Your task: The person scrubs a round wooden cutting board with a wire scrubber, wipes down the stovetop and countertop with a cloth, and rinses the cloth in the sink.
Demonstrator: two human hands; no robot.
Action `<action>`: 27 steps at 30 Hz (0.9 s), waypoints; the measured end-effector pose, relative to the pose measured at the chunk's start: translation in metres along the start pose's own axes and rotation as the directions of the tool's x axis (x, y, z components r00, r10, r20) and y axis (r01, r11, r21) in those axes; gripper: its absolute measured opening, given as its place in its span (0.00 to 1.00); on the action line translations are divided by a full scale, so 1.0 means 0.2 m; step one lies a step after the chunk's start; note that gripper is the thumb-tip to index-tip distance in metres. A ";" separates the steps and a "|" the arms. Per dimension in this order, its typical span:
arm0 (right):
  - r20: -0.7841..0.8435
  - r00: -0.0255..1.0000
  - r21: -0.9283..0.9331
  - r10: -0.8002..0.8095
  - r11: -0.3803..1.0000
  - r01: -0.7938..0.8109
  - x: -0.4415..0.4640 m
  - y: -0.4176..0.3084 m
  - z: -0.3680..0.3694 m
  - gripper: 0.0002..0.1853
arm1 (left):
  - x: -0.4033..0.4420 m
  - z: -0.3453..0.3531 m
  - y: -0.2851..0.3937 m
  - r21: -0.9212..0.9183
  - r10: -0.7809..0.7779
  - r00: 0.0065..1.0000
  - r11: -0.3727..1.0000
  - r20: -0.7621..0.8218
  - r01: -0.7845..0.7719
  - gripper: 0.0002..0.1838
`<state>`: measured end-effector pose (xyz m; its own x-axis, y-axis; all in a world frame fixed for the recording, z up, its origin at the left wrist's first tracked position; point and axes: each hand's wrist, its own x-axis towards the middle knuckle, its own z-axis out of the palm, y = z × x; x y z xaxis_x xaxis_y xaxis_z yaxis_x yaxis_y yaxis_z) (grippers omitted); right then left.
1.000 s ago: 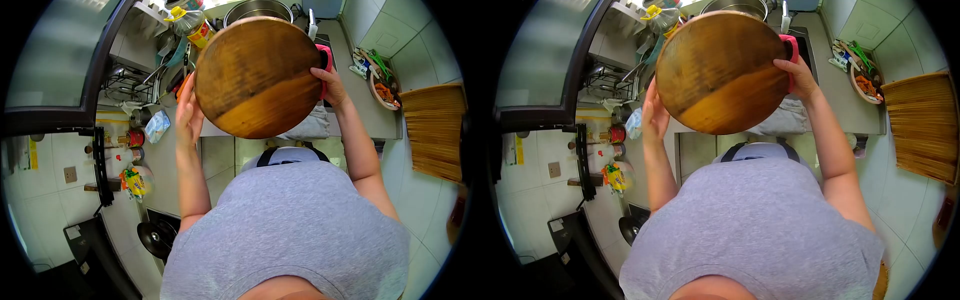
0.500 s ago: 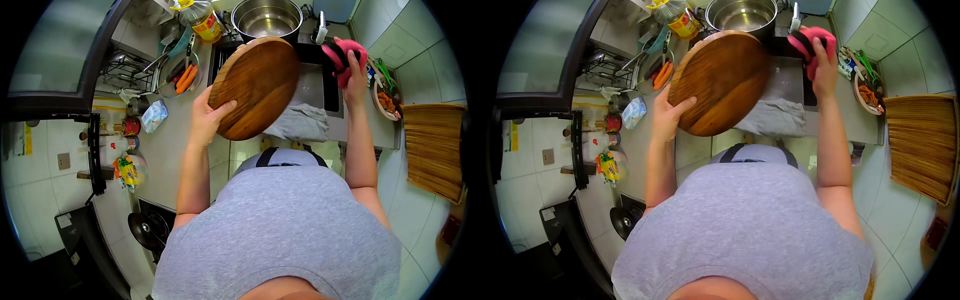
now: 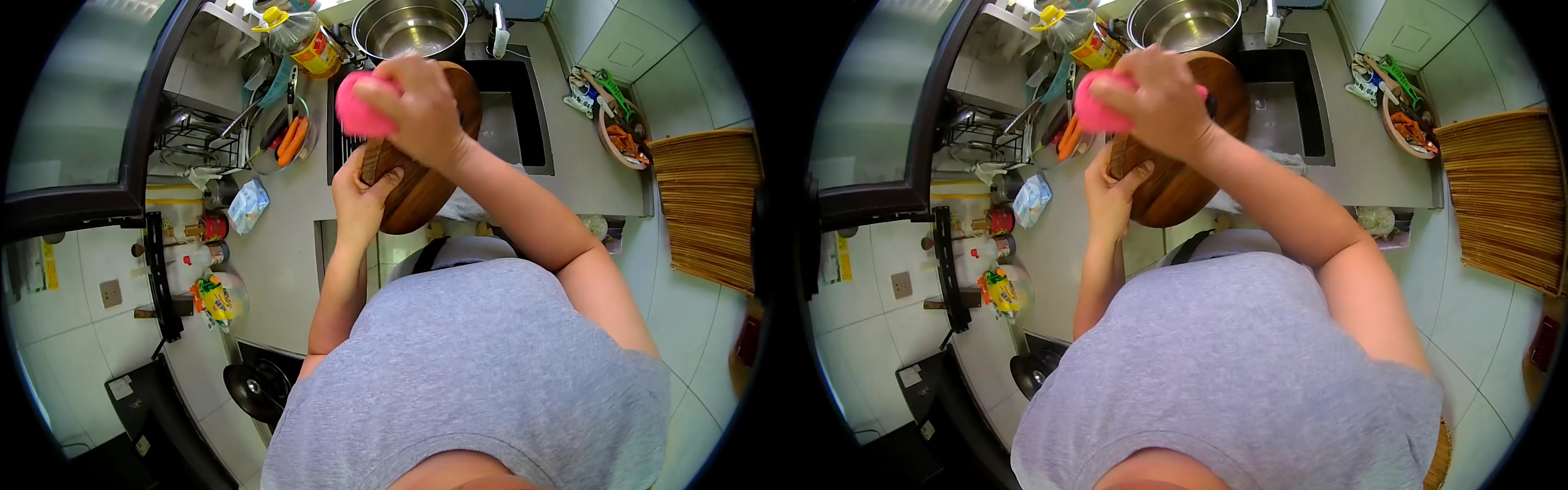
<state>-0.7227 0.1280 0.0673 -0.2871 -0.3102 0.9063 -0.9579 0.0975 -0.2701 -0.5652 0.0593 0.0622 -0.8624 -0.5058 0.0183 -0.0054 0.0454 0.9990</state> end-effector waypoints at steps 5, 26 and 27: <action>-0.090 0.903 -0.035 0.419 0.905 -0.423 -0.01 0.32 -0.03 0.20 | -0.05 -0.06 0.03 -0.051 -0.004 1.000 0.999 -0.008 0.003 0.24; 0.244 0.938 0.029 0.246 0.965 -0.261 -0.17 0.14 0.02 0.26 | 0.05 -0.20 -0.09 -0.500 -0.054 0.947 0.858 -0.315 -0.117 0.25; 0.358 0.918 0.114 0.170 0.968 -0.223 -0.23 0.09 0.03 0.26 | 0.06 -0.24 -0.12 -0.504 -0.054 0.945 0.855 -0.322 -0.123 0.25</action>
<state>-0.7271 0.1393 0.0189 -0.4278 -0.6066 0.6701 -0.8636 0.0557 -0.5010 -0.5517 0.0107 0.0401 -0.6517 -0.7582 -0.0228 0.3565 -0.3326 0.8731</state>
